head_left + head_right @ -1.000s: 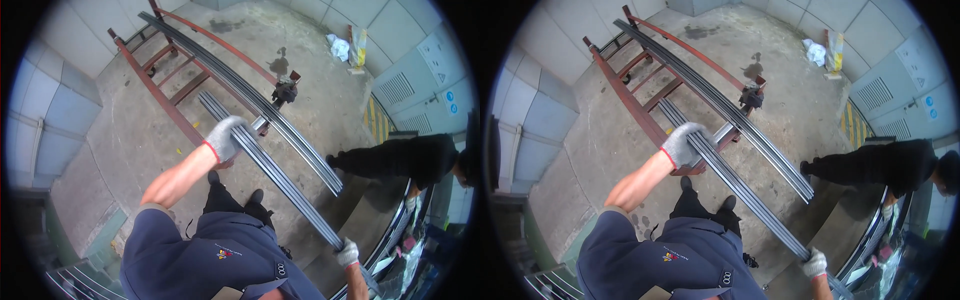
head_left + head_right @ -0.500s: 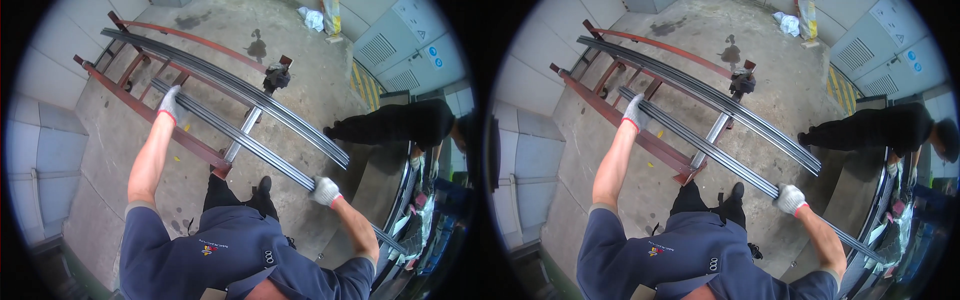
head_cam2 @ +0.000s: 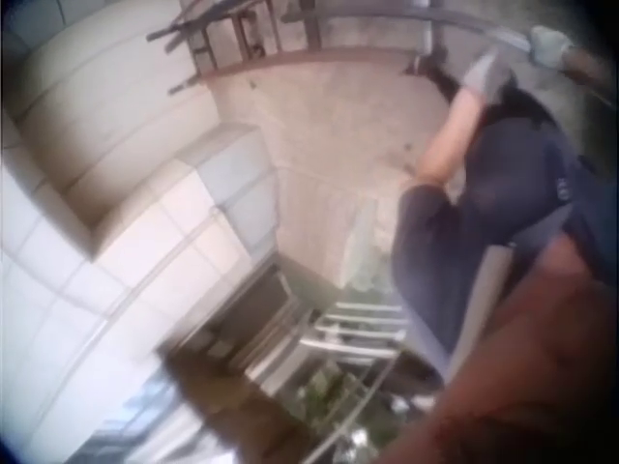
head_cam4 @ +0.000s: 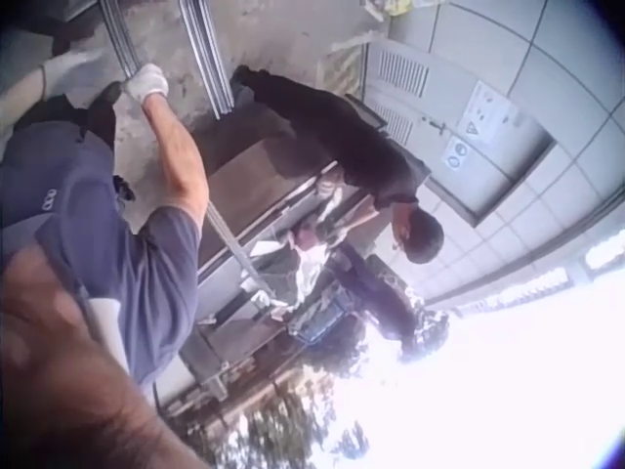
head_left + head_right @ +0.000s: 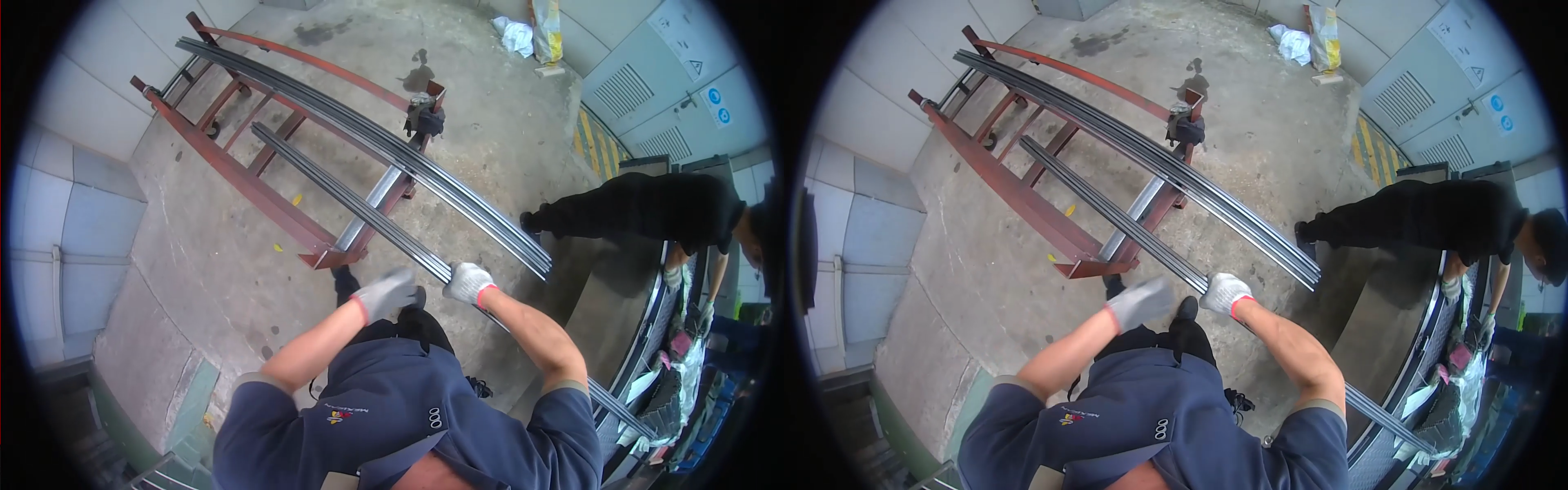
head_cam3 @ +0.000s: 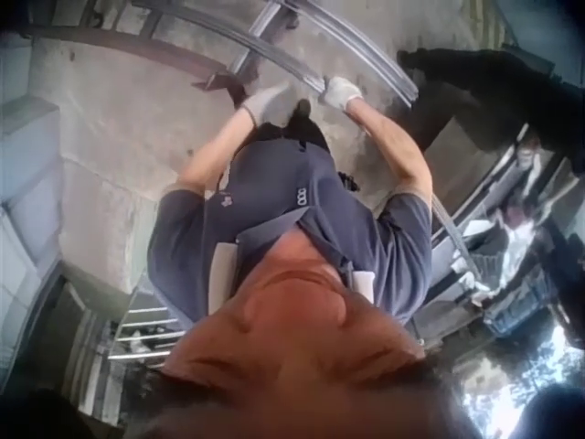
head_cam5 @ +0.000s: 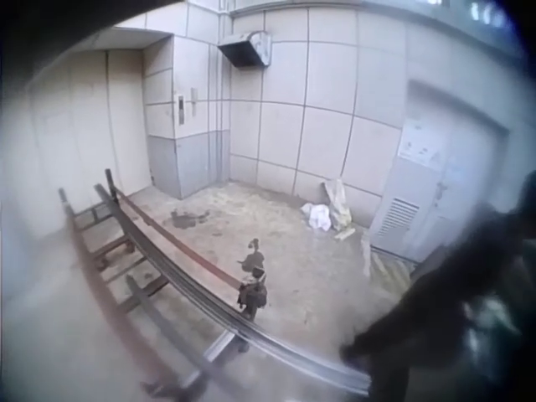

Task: Unloading bundles of metal poles from a truck and stacking them onto a storage rack.

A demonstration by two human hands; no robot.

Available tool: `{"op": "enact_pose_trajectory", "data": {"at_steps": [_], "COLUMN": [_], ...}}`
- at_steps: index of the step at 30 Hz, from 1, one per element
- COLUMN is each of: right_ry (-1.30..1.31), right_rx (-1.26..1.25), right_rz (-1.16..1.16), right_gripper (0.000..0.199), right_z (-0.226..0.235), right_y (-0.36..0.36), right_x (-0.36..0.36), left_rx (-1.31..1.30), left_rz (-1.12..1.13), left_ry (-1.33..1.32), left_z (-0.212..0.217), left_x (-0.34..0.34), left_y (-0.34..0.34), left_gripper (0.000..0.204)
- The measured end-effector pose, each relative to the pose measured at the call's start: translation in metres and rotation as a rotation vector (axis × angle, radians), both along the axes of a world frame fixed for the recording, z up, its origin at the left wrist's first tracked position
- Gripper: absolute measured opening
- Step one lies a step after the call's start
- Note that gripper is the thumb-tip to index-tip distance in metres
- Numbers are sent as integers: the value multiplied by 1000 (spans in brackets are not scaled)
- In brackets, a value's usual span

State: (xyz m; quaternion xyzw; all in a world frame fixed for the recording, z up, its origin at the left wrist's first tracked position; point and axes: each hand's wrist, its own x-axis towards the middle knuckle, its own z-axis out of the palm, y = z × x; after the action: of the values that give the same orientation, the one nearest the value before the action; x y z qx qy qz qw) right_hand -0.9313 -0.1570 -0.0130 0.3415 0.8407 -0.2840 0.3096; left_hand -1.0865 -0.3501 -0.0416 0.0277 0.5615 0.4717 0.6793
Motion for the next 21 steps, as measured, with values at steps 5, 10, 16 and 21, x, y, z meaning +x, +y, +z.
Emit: {"op": "enact_pose_trajectory", "data": {"at_steps": [5, 10, 16, 21], "right_ry": [79, 58, 15, -77], "right_rx": [-20, 55, 287, 492], "right_rz": [32, -110, -113, -205], "right_gripper": [46, 46, 35, 31], "right_z": [-30, -53, -37, -4], "right_y": [-3, -16, -23, -11], "right_x": [13, 48, 224, 452], "left_rx": [134, -42, -128, -44], "left_rz": [712, 773, 864, 891], "left_ry": [-620, -560, -534, -453], "left_z": [-89, -143, -150, -171], "left_x": [55, 73, 78, 83], "left_y": [83, 98, 89, 79], "left_gripper": [23, 18, 19, 20]}}
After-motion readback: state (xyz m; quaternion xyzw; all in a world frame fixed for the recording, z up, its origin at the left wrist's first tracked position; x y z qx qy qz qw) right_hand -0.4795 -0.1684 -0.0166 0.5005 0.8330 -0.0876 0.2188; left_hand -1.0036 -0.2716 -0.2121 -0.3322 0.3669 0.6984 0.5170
